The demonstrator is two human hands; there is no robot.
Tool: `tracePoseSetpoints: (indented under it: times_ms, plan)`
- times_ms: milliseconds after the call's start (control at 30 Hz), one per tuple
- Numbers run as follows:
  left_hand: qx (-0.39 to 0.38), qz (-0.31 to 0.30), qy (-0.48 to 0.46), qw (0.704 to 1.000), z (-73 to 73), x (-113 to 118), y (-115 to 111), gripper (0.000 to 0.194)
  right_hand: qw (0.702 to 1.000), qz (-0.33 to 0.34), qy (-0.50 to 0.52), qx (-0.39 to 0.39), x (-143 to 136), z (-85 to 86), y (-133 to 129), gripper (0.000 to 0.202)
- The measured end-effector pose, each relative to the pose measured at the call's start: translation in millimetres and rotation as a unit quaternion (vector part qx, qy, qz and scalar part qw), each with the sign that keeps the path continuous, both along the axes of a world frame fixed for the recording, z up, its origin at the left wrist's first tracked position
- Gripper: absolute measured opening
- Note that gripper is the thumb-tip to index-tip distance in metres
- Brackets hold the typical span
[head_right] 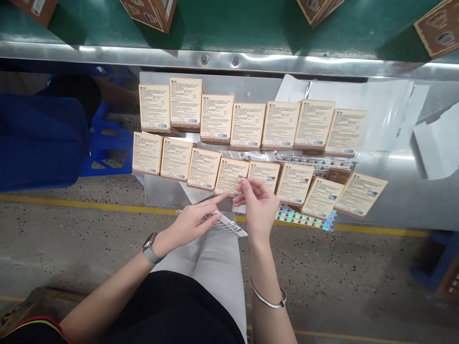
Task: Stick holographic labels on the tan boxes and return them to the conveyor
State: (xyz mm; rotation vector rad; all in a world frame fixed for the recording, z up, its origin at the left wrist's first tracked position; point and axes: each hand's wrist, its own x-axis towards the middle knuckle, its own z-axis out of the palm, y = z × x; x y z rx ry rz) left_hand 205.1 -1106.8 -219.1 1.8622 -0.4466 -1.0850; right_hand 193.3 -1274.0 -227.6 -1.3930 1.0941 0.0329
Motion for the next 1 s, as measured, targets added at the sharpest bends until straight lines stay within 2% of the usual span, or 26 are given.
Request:
tracePoseSetpoints:
  times_ms: [367,500,633,733,833,900,1000]
  plan:
    - [-0.009,0.006,0.016,1.0,-0.6,2.0,0.8,0.025,0.998,0.022,0.021,-0.062,1.5,-2.2,5.8,0.028]
    - [-0.012,0.007,0.025,1.0,0.7,3.7,0.4,0.024,0.986,0.06,0.037,-0.149,2.8,-1.0,10.6,0.025]
    - [-0.011,0.005,0.025,1.0,1.0,3.4,0.7,0.028,0.952,0.142,0.069,-0.264,3.2,-2.6,11.0,0.022]
    - [-0.001,0.005,0.022,1.0,0.9,2.6,0.7,0.03,0.938,0.148,0.088,-0.302,4.8,-3.4,8.5,0.022]
    - [0.01,0.004,0.022,1.0,1.6,2.1,-0.2,0.029,0.943,0.113,0.082,-0.303,6.1,-1.3,2.6,0.029]
    - [-0.002,0.015,0.028,0.999,2.9,2.2,-1.3,0.028,0.955,0.11,0.058,-0.27,4.4,2.8,-3.7,0.025]
    - [-0.037,0.067,0.041,0.996,5.7,2.9,-3.0,0.028,0.962,0.19,0.011,-0.196,-3.6,13.6,-16.2,0.022]
